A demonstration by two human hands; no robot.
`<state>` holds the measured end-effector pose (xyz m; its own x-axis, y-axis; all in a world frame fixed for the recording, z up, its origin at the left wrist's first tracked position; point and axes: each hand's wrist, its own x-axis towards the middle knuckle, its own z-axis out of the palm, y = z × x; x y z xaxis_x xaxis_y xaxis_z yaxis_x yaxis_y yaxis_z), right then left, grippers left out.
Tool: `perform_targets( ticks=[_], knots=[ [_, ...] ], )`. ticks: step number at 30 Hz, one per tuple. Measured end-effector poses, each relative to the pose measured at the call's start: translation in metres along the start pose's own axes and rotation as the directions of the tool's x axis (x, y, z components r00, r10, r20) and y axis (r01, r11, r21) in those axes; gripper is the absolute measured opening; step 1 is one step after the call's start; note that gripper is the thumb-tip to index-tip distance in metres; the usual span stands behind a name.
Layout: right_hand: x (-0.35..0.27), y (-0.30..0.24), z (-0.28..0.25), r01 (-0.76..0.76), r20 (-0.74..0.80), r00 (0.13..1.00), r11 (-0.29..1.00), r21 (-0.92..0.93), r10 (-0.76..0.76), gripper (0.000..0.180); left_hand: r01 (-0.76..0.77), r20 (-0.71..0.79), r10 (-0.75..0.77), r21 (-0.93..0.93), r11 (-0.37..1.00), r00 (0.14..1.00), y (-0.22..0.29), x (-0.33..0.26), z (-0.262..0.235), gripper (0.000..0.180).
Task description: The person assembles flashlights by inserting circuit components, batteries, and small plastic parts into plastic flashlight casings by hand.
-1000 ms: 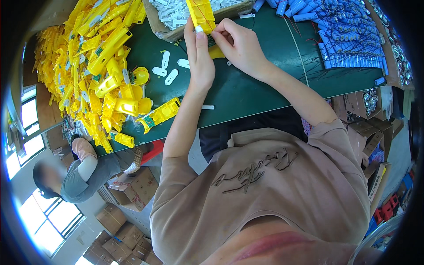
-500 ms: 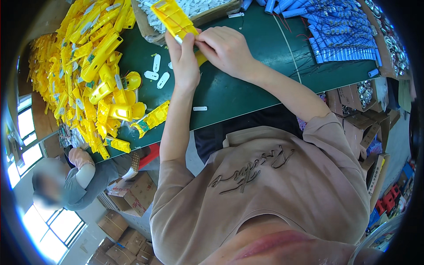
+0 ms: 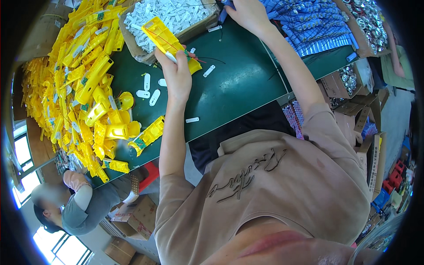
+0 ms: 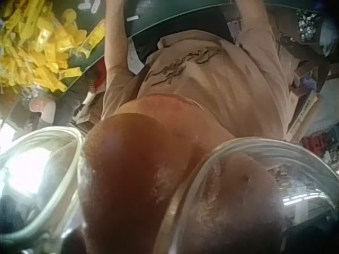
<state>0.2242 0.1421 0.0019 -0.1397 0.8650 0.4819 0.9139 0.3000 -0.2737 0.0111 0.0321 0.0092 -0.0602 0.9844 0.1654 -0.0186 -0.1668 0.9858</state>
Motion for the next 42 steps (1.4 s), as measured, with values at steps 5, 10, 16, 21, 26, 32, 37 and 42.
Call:
perform_targets(
  ticks=[5, 10, 16, 21, 26, 32, 37, 42],
  knots=[
    [-0.003, -0.002, -0.006, 0.171, -0.038, 0.984, 0.984, -0.046, -0.173, 0.015, -0.019, -0.001, 0.019, 0.027, 0.999, 1.0, -0.002, 0.002, -0.003, 0.035],
    [-0.029, -0.012, -0.043, 0.271, -0.029, 0.963, 0.952, 0.143, -0.27, 0.017, -0.039, -0.004, 0.039, 0.01, 0.999, 0.999, -0.001, 0.003, -0.006, 0.035],
    [-0.041, -0.052, -0.063, -0.177, 0.24, 0.97, 0.616, 0.768, -0.021, 0.023, -0.03, 0.091, 0.031, -0.013, 0.999, 0.995, -0.007, -0.003, -0.003, 0.034],
    [-0.033, -0.09, -0.036, -0.024, 0.046, 0.999, 0.542, 0.84, -0.027, 0.02, 0.004, 0.195, 0.002, -0.031, 0.999, 0.981, -0.007, -0.005, 0.006, 0.04],
    [-0.035, -0.105, -0.019, 0.014, -0.039, 0.999, 0.578, 0.816, 0.031, 0.02, -0.062, 0.172, 0.049, 0.071, 0.996, 0.984, -0.008, -0.004, 0.003, 0.042],
    [-0.036, -0.104, -0.009, 0.21, -0.233, 0.971, 0.65, 0.73, -0.051, 0.015, -0.037, 0.197, 0.007, 0.15, 0.988, 0.98, -0.01, -0.008, 0.007, 0.044],
    [-0.038, -0.106, 0.004, 0.198, -0.239, 0.97, 0.7, 0.686, -0.041, 0.017, 0.01, 0.2, -0.036, 0.132, 0.991, 0.979, -0.01, -0.009, 0.007, 0.047],
    [-0.037, -0.106, 0.002, 0.239, -0.276, 0.957, 0.787, 0.569, -0.091, 0.024, -0.002, 0.168, -0.01, 0.072, 0.997, 0.986, -0.006, -0.007, 0.009, 0.041]
  ],
)
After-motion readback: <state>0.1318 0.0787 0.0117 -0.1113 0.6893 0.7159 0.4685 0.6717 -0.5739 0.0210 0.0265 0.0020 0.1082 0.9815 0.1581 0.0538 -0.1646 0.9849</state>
